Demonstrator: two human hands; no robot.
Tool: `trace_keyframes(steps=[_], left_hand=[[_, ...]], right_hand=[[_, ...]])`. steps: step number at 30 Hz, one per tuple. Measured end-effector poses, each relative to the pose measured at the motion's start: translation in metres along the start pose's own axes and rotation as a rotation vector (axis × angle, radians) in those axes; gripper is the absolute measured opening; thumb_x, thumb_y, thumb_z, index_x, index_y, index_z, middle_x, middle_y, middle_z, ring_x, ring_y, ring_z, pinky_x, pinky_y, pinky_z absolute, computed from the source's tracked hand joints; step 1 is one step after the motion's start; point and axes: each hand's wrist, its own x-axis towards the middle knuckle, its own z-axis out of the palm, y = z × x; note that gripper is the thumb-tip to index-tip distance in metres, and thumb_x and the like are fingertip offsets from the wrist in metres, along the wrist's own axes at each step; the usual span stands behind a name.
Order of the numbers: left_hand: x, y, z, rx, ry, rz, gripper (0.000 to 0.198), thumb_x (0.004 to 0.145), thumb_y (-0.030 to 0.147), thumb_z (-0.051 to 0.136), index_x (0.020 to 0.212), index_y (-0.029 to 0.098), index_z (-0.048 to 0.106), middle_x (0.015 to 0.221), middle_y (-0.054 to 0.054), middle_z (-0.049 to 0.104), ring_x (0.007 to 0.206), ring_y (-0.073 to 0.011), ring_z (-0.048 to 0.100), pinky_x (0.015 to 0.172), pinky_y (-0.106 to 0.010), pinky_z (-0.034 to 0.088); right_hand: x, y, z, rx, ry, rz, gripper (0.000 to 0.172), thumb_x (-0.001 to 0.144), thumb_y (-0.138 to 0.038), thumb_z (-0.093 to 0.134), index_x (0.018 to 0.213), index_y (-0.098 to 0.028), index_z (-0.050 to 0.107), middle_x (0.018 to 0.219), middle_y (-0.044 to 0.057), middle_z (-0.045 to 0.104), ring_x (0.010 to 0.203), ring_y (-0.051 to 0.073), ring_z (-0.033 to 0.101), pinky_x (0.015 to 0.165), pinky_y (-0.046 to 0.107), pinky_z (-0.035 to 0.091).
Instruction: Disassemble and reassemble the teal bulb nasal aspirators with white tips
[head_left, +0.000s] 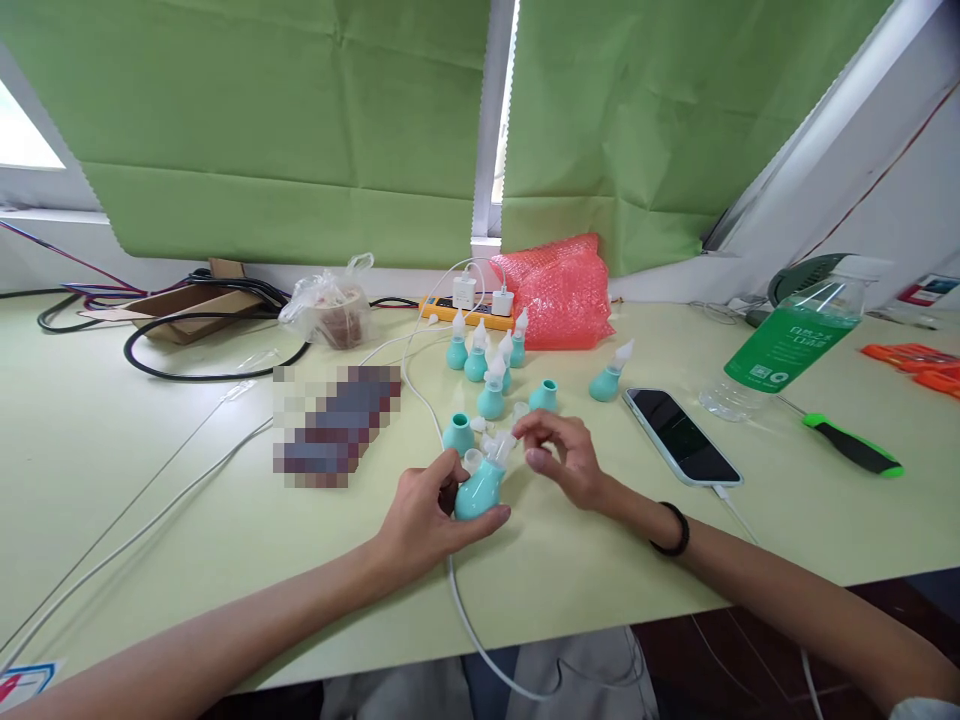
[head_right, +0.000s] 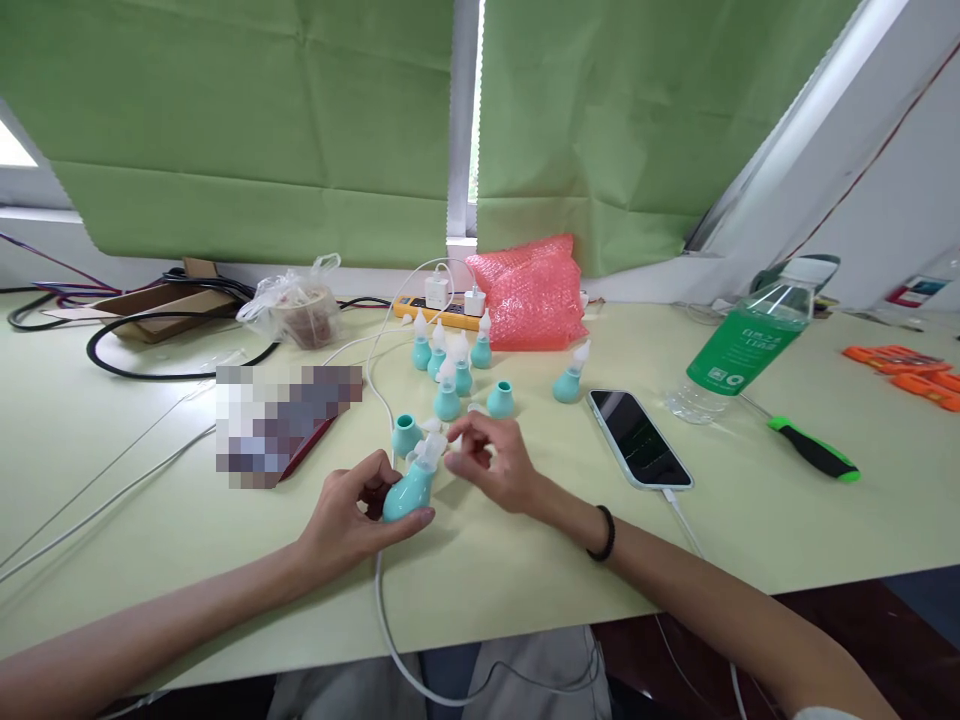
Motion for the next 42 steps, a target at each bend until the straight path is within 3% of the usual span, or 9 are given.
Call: trace_keyframes(steps=[2,4,9,12,16,22,28,35,42], left_hand=[[-0.001,0.0,0.001,-0.005,0.013,0.03,0.036,0.058,0.037,0.064,0.059,0.019,0.033,0.047,0.009,0.033,0.04,-0.004,0.029,0.038,-0.016,0.028],[-0.001,-0.001,0.001,-0.008,0.002,0.063,0.038,0.055,0.036,0.066,0.059,0.019,0.032,0.046,0.01,0.032,0.039,-0.0035,0.027,0.037,-0.015,0.026],[-0.001,-0.004,-0.001,-0.123,-0.027,0.126,0.028,0.059,0.032,0.064,0.069,0.018,0.041,0.046,0.01,0.037,0.039,-0.0039,0.032,0.038,-0.015,0.031],[0.001,-0.004,-0.002,-0.213,0.038,0.141,0.019,0.069,0.027,0.058,0.082,0.016,0.048,0.056,0.005,0.049,0.045,-0.0053,0.042,0.042,-0.016,0.039],[0.003,-0.004,-0.003,-0.222,0.13,0.239,0.008,0.073,0.023,0.057,0.075,0.015,0.056,0.069,-0.002,0.06,0.056,-0.0086,0.053,0.051,-0.021,0.048],[0.005,-0.007,-0.004,-0.187,0.216,0.452,0.007,0.071,0.012,0.06,0.076,0.016,0.062,0.072,-0.003,0.064,0.065,-0.012,0.059,0.059,-0.024,0.051],[0.005,-0.008,-0.004,-0.062,0.232,0.559,0.015,0.073,0.005,0.054,0.083,0.014,0.061,0.075,-0.005,0.063,0.069,-0.0119,0.059,0.062,-0.023,0.05],[0.006,-0.012,-0.004,-0.015,0.258,0.592,0.016,0.07,0.002,0.057,0.083,0.012,0.061,0.077,-0.008,0.062,0.07,-0.0127,0.058,0.063,-0.023,0.05],[0.008,-0.012,-0.003,0.016,0.262,0.645,0.013,0.069,0.002,0.058,0.078,0.011,0.061,0.071,-0.008,0.06,0.065,-0.0143,0.055,0.056,-0.027,0.048]], right_hand=[[-0.006,-0.012,0.007,0.107,-0.163,0.045,0.026,0.077,-0.043,0.044,0.075,-0.017,0.05,0.058,-0.001,0.045,0.053,0.01,0.042,0.051,0.022,0.035],[-0.01,-0.02,0.013,0.126,-0.246,0.087,0.025,0.08,-0.039,0.041,0.073,-0.017,0.05,0.066,0.001,0.049,0.06,0.011,0.045,0.056,0.022,0.037],[-0.011,-0.019,0.017,0.277,-0.231,0.18,0.036,0.081,-0.043,0.031,0.064,-0.016,0.047,0.061,0.001,0.045,0.06,0.012,0.042,0.057,0.024,0.036],[-0.01,-0.016,0.017,0.407,-0.361,0.291,0.038,0.076,-0.049,0.036,0.059,-0.015,0.045,0.056,-0.001,0.043,0.053,0.01,0.039,0.051,0.023,0.034],[-0.008,-0.018,0.019,0.607,-0.498,0.421,0.041,0.073,-0.05,0.038,0.059,-0.014,0.048,0.054,0.0,0.047,0.048,0.009,0.041,0.047,0.022,0.033],[-0.005,-0.018,0.018,0.635,-0.483,0.469,0.039,0.07,-0.048,0.042,0.055,-0.013,0.049,0.05,-0.001,0.047,0.045,0.008,0.04,0.045,0.022,0.031],[-0.008,-0.015,0.019,0.58,-0.448,0.487,0.035,0.069,-0.046,0.044,0.055,-0.015,0.044,0.048,-0.004,0.038,0.044,0.007,0.034,0.044,0.021,0.027],[-0.011,-0.013,0.021,0.509,-0.326,0.421,0.033,0.072,-0.045,0.041,0.055,-0.016,0.037,0.049,-0.005,0.032,0.045,0.007,0.03,0.043,0.021,0.025],[-0.01,-0.013,0.022,0.466,-0.316,0.394,0.033,0.073,-0.043,0.04,0.055,-0.016,0.037,0.05,-0.005,0.029,0.047,0.007,0.029,0.044,0.02,0.024]])
